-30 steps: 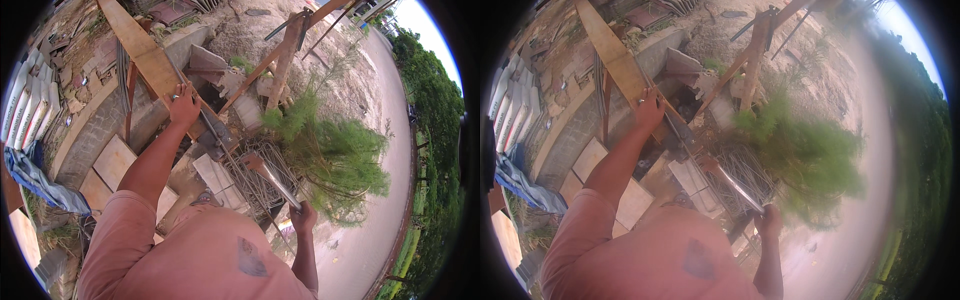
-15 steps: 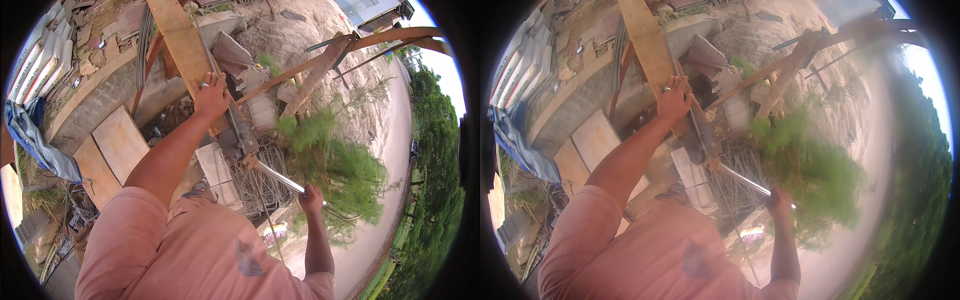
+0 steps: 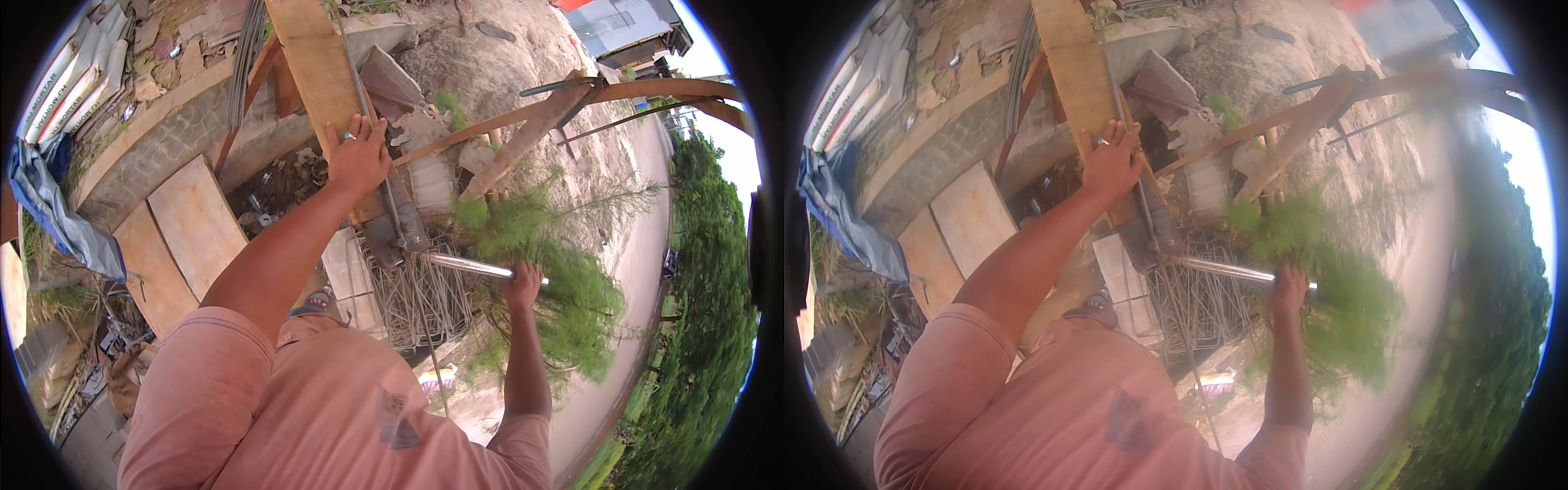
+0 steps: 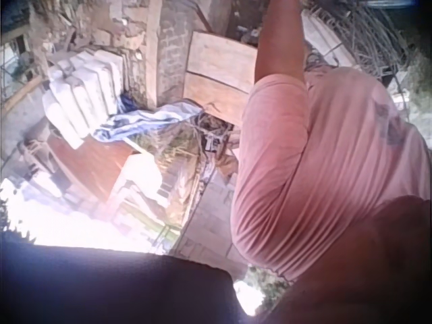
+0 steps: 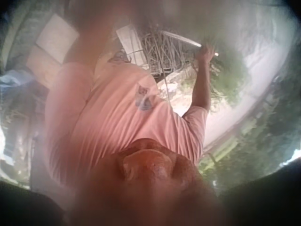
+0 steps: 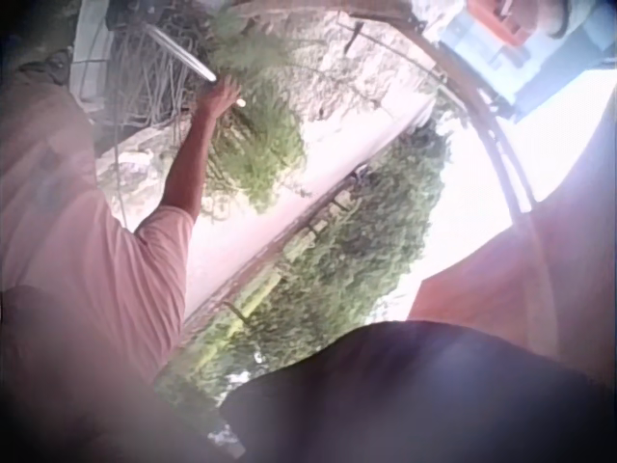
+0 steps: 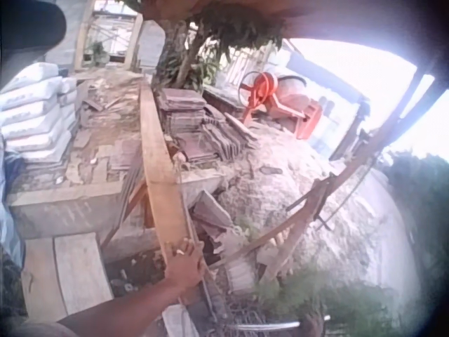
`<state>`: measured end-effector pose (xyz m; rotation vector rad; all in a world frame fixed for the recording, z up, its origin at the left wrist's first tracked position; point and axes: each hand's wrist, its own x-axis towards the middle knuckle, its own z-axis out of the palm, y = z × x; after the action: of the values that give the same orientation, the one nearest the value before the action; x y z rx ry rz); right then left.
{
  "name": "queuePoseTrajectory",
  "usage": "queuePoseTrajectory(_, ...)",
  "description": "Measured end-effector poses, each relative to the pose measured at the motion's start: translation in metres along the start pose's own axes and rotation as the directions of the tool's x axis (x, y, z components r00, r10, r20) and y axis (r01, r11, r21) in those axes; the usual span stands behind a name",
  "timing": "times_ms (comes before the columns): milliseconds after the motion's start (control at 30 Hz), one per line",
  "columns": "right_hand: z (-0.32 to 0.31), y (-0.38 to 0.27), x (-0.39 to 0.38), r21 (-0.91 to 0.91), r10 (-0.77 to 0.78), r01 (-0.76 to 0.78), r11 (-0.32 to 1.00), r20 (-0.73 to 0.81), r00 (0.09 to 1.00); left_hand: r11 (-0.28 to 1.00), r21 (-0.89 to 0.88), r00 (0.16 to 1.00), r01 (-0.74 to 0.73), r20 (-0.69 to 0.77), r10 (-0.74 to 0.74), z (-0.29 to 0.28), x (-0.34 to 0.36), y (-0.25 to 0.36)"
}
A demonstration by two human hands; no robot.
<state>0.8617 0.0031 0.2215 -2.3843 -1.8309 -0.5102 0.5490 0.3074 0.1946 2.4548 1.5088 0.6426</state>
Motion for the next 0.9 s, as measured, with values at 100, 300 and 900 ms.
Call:
queuePoseTrajectory(100, -0.007, -0.004, 0.025, 0.025, -0.119, 0.120, 0.992, -0.038, 0.992, 1.000, -0.015, 1.000, 0.003, -0.022, -0.003, 0.004, -0.001, -0.002)
queuePoseTrajectory(300, -0.004, 0.011, 0.057, 0.000, -0.237, 0.240, 0.971, 0.137, 0.962, 1.000, 0.022, 0.999, -0.017, -0.044, 0.018, 0.005, 0.000, -0.001)
queuePoseTrajectory(900, -0.012, -0.006, 0.064, -0.058, -0.060, 0.072, 0.996, 0.181, 0.982, 0.999, 0.041, 1.000, 0.019, 0.015, -0.020, 0.010, 0.005, 0.000)
